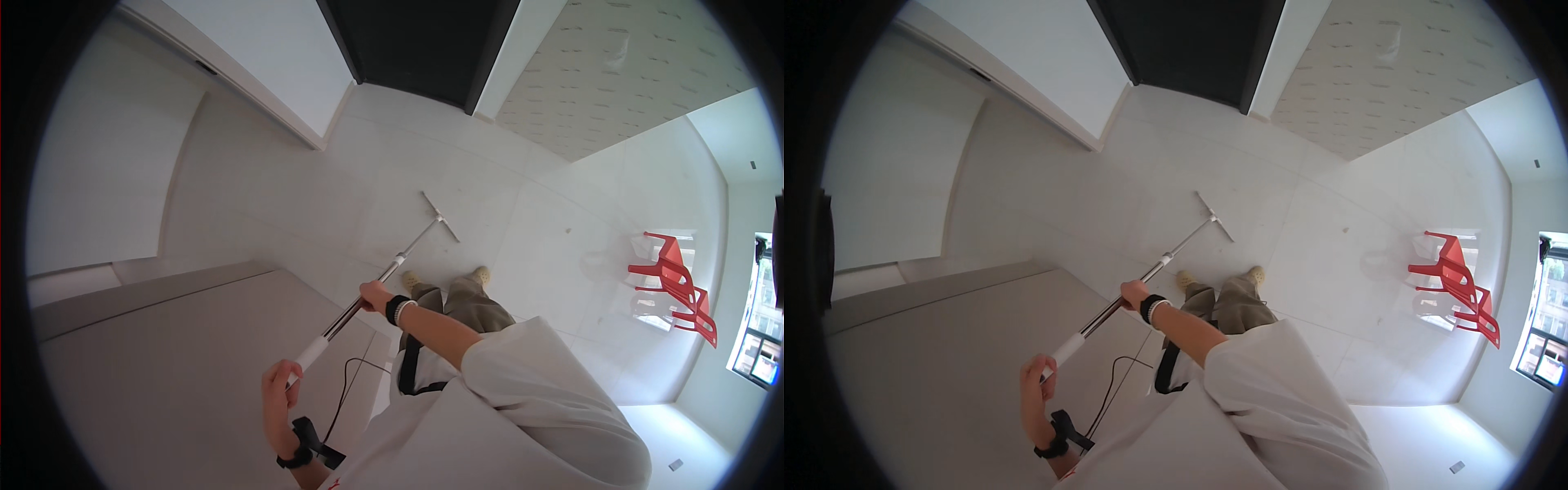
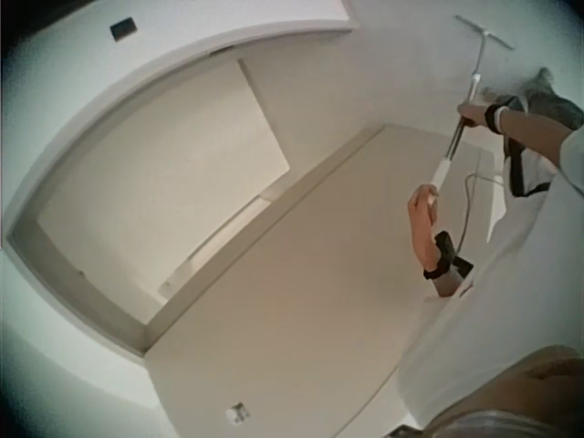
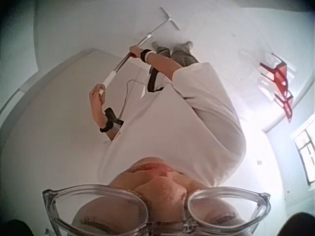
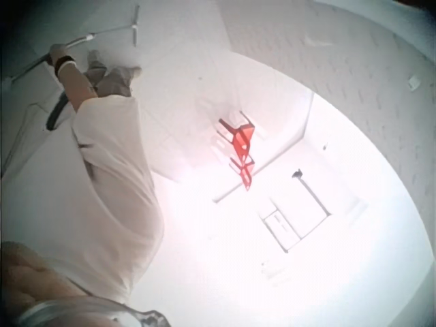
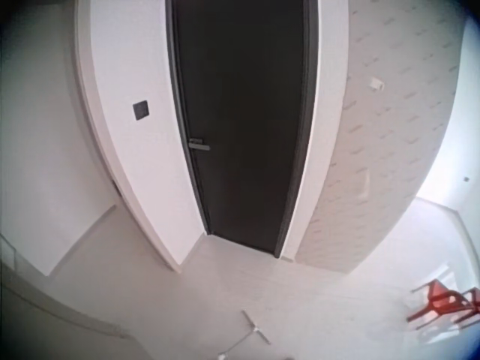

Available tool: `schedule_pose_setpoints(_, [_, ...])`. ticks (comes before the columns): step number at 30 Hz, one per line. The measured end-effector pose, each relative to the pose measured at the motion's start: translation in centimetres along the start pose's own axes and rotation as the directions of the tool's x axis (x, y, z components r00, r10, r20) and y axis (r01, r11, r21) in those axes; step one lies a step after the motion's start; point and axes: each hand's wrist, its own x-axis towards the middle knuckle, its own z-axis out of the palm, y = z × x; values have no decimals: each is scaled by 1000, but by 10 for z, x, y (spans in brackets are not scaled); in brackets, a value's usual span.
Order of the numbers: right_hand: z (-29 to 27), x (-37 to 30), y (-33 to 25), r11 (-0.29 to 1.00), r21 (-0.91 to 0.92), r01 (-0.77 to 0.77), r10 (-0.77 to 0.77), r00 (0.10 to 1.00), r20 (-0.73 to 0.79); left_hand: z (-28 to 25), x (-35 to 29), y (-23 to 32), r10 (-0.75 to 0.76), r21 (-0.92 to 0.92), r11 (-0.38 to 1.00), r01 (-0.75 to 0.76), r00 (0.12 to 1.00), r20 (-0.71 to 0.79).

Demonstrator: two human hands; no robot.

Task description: Mopping and drying a tiled floor using a long-handled squeegee.

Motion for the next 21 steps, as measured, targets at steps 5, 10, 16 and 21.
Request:
schedule_pose_setpoints(5, [-63, -37, -8, 966, 208, 156, -115, 974, -195, 35, 26, 29, 60, 156, 979, -132, 916, 396])
schedule_pose_setpoints(10, [-199, -46, 9, 793, 577, 196, 50, 923, -381, 130, 51, 69, 198, 273, 847, -456, 747, 635])
schedule_pose_setpoints(16, [-316, -97, -11, 845, 484, 229, 110, 811, -575, 240, 86, 83, 116, 135, 938, -320, 653, 748])
schedule_pose_setpoints(21, [-408, -103, -19, 788, 523, 323, 161, 713, -683, 325, 115, 91, 74, 109, 965, -238, 648, 758])
